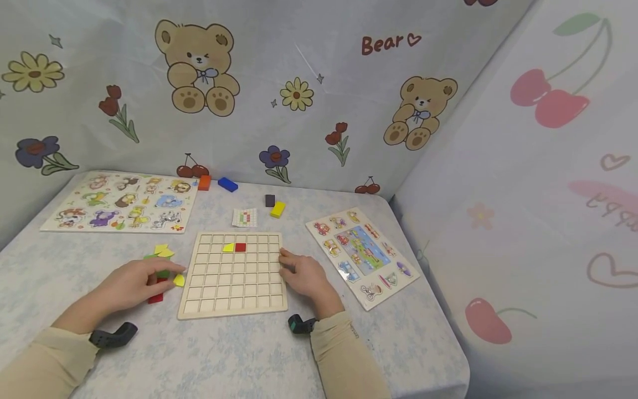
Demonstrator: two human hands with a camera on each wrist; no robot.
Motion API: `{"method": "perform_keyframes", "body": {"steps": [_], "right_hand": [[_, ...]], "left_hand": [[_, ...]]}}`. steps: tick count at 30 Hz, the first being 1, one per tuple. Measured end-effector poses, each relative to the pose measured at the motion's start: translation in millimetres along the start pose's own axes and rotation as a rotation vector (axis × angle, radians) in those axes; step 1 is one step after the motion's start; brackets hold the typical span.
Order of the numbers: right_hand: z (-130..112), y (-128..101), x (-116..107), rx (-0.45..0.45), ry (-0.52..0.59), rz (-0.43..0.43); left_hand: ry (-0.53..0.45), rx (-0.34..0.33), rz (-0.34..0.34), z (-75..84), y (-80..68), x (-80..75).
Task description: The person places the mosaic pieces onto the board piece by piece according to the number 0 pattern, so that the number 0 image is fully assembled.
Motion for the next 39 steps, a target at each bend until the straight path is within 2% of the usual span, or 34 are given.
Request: {"method": "perform_keyframes", "body": {"steps": [6, 16, 21, 29, 34, 39], "right_hand": [[0.6, 0.0, 0.7, 0.014, 0.003, -0.009], [0.0, -1.1, 1.1, 0.025, 0.013, -0.007], [-0.6, -1.5, 1.3, 0.019, 0.016, -0.004], [-1.1, 1.4, 1.9, 0.011, 0.005, -0.008], [-0.9, -0.4, 1.8, 0.02, -0.006, -0.016], [-0.5, 0.1, 1.8, 0.015, -0.018, -0.006]], "left_hand": [[-0.042, -0.026, -0.011, -1.0, 1.0, -1.3], [-0.014, -0.022, 0.006, -1.5, 0.9, -2.7], [-0.034, -0.043, 0.043, 0.0, -0.9, -9.2], [-0.025, -0.022, 0.15, 6.8, -0.9, -15.5], [0.004, 0.024, 0.174, 16.0, 6.2, -13.6], [0.048, 0.03, 0.165, 27.5, 22.1, -14.1]]}}
Point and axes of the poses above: each hand's wrist, its own y-axis towards the middle knuckle, its own x-axis out of the palm, z = x × y, the point moved 4 cm from there along y, towards the middle knuckle, and after that the axes turned 6 degrees about -x, right-handed, at the moved point
